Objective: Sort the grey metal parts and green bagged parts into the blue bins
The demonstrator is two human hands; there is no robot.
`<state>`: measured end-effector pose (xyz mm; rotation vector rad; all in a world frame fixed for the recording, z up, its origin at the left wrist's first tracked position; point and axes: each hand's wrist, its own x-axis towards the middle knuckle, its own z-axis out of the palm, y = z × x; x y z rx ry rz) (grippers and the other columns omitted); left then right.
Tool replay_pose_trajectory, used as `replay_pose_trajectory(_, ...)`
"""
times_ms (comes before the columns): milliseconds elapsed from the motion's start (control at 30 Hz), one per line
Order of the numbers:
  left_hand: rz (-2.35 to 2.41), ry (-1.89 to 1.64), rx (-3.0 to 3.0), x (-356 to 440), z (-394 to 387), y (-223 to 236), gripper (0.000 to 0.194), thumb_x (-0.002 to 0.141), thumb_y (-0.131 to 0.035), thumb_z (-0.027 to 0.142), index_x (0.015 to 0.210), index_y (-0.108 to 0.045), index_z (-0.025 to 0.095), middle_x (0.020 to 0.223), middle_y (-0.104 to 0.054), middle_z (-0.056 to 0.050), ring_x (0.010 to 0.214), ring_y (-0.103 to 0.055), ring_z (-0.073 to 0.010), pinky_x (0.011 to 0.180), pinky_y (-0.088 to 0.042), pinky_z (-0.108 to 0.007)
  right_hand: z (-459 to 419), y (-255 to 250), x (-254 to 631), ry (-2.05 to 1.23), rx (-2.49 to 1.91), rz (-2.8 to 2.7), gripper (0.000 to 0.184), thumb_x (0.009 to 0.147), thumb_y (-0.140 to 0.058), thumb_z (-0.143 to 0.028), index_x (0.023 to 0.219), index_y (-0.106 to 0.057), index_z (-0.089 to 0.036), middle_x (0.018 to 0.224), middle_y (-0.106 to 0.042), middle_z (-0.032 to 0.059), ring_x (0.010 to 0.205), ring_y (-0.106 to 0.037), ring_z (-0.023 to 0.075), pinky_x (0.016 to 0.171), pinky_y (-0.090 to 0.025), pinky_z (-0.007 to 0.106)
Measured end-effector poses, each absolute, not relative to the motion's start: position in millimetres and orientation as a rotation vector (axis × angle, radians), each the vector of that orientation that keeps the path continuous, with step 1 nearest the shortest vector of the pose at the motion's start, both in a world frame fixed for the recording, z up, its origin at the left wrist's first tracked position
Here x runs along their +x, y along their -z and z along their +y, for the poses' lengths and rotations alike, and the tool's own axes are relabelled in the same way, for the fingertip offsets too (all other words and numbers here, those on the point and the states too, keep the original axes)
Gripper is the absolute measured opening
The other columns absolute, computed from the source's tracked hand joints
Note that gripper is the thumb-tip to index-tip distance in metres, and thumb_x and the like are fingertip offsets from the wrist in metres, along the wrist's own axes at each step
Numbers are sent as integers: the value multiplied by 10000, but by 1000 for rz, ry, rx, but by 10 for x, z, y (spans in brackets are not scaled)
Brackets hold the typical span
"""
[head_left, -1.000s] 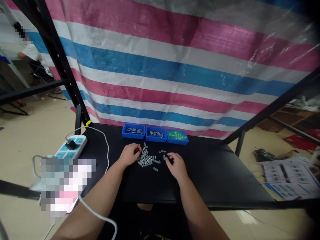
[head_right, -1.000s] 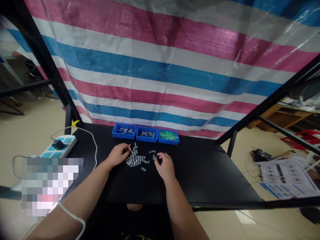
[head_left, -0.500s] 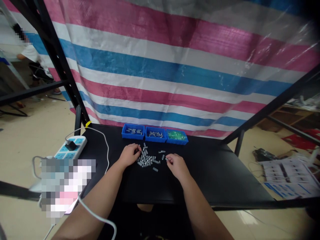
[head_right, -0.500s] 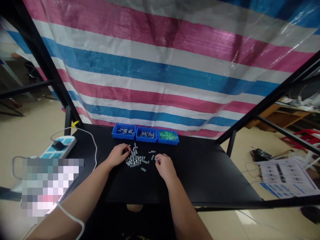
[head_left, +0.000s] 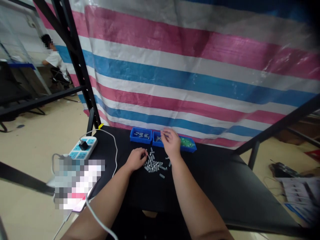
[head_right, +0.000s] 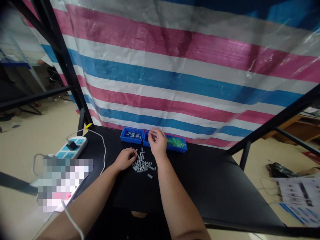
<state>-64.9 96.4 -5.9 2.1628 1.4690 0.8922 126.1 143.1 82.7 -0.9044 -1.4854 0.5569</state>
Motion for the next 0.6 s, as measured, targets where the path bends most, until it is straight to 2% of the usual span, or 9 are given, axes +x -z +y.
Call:
replay_pose_trajectory(167, 1464, -878, 2150, -656, 970, 50, 126, 818, -589, 178, 890, -682, 224, 828, -641, -28, 817, -602, -194, 767, -425, -303, 1289, -707, 1544, -397, -1016, -1551, 131, 895, -621, -323, 896, -657, -198, 1023, -634, 97, 843, -684, 193, 747, -622, 331)
replay_pose_trajectory(300, 1467, -865, 2152, -652, 980, 46, 122, 825, -588, 187, 894, -682, 222, 841, -645, -28, 816, -602, -192, 763, -423, -302, 1196, -411, 1876, -298, -1163, -1632, 135, 904, -581, -292, 930, -674, -198, 920, -630, 63, 764, -643, 172, 709, -585, 312)
replay_pose_trajectory(367, 1467, -867, 2162, -648, 986, 50, 123, 833, -579, 186, 891, -681, 221, 845, -645, -29, 820, -603, -192, 766, -423, -301, 1185, -234, 2000, -277, -1244, -1666, 195, 904, -571, -295, 1029, -684, -197, 888, -628, 45, 707, -614, 153, 671, -560, 293)
replay_pose_trajectory(433, 1458, -874, 2177, -646, 991, 58, 123, 844, -569, 189, 888, -680, 219, 835, -640, -29, 813, -600, -189, 759, -421, -299, 1205, -68, 2077, -322, -1308, -1697, 336, 898, -573, -316, 1205, -645, -199, 863, -632, 23, 633, -580, 133, 631, -539, 276)
replay_pose_trajectory(533, 1446, -884, 2192, -646, 996, 72, 122, 857, -564, 199, 892, -679, 216, 804, -621, -23, 783, -588, -183, 737, -417, -293, 1292, 96, 2107, -419, -1387, -1747, 574, 904, -572, -341, 1455, -468, -219, 811, -651, -11, 575, -573, 125, 607, -514, 262)
replay_pose_trajectory(600, 1446, -887, 2196, -646, 998, 80, 121, 862, -563, 208, 893, -679, 215, 793, -611, -19, 772, -581, -180, 724, -415, -289, 1370, 129, 2090, -417, -1457, -1788, 620, 910, -575, -346, 1500, -411, -250, 780, -669, -21, 595, -600, 139, 603, -489, 260)
